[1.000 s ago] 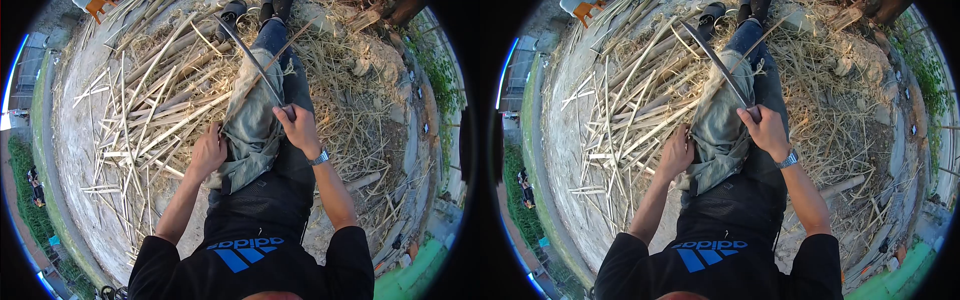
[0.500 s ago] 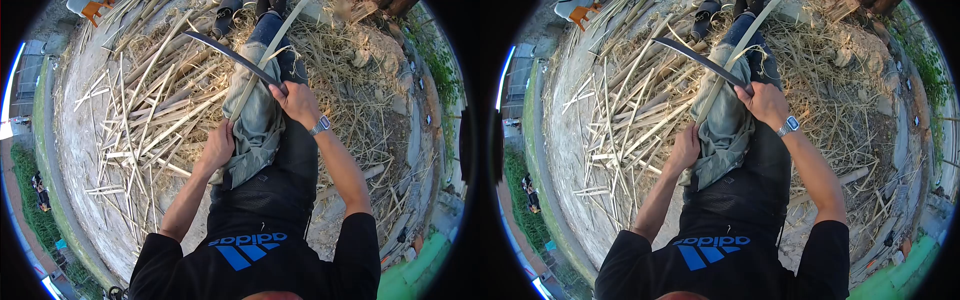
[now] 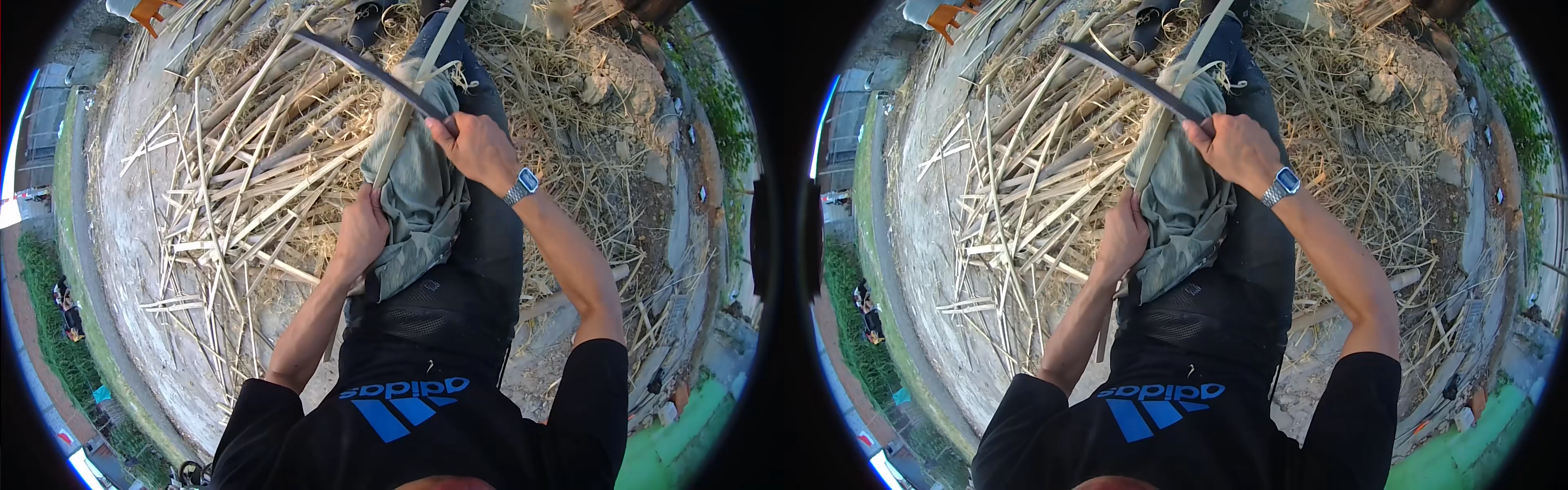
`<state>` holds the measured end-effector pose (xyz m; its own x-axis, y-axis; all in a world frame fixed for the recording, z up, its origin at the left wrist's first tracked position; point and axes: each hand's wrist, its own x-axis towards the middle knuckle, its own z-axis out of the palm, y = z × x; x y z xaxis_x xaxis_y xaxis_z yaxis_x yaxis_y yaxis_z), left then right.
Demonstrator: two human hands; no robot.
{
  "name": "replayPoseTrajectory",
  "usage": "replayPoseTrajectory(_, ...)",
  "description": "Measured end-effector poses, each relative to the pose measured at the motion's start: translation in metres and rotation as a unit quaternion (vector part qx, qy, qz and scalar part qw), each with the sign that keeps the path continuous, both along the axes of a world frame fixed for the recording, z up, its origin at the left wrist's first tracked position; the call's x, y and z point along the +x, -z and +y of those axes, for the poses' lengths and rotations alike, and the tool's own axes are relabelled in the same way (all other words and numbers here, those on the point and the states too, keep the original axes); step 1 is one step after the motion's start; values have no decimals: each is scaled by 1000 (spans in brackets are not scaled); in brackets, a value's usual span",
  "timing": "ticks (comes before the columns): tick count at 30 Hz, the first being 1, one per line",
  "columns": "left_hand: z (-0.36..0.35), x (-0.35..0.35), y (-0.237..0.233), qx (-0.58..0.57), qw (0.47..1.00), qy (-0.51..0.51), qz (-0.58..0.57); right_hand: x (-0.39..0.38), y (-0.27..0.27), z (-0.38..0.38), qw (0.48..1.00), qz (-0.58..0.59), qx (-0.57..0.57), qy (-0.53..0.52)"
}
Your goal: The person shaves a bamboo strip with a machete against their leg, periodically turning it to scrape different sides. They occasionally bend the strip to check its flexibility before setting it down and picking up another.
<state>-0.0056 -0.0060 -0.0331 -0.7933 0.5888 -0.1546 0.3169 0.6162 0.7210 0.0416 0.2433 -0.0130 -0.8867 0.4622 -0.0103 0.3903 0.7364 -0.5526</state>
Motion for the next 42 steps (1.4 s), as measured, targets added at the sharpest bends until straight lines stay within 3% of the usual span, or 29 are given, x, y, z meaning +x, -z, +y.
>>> replayPoseTrajectory(2,-8,1,-4,1,1000,-12,-5,7,-3,3,995,-9,37,-95)
replayPoseTrajectory(5,-12,9,-7,-11,1000,-3,3,-16,18,56,997,16,70,-2)
replayPoseTrajectory(8,-3,4,-3,-4,1000,-5,10,-27,2,42,999,11,44,3)
replayPoseTrajectory(9,-3,4,-7,0,1000,-14,1,-20,-7,29,999,-20,22,-13)
replayPoseTrajectory(10,-6,5,-10,2,1000,-22,-11,-8,-11,17,997,25,24,-69)
replayPoseTrajectory(12,-24,5,-2,3,1000,-8,-15,-1,4,40,990,21,71,-123)
replayPoseTrajectory(14,-40,4,0,23,999,38,-30,-15,26,110,994,46,99,26)
replayPoseTrajectory(16,-40,4,-9,14,998,43,-48,-27,18,169,989,-47,84,116)
replayPoseTrajectory(19,-36,-9,-8,65,995,71,-17,-12,-5,155,991,-26,68,115)
replayPoseTrajectory(21,-33,-13,-17,-5,993,39,-110,8,-18,113,995,31,58,71)
replayPoseTrajectory(23,-36,-15,-13,-6,990,38,-134,28,-31,61,999,42,11,25)
replayPoseTrajectory(26,-39,-18,-10,-10,986,40,-159,39,-15,15,999,21,17,-24)
replayPoseTrajectory(28,-39,-15,-16,16,964,2,-264,36,-2,5,997,-22,37,-67)
replayPoseTrajectory(29,-43,-13,-8,12,965,4,-264,30,9,16,997,18,52,-54)
replayPoseTrajectory(31,-44,-11,11,50,981,70,-177,11,14,38,999,-10,31,-24)
replayPoseTrajectory(36,-35,-7,3,33,991,32,-129,7,2,16,1000,-18,7,-8)
replayPoseTrajectory(38,-42,-5,-7,-6,979,22,-201,15,10,25,992,6,46,-121)
replayPoseTrajectory(42,-34,-5,-11,10,989,45,-140,-16,4,65,997,-40,61,-8)
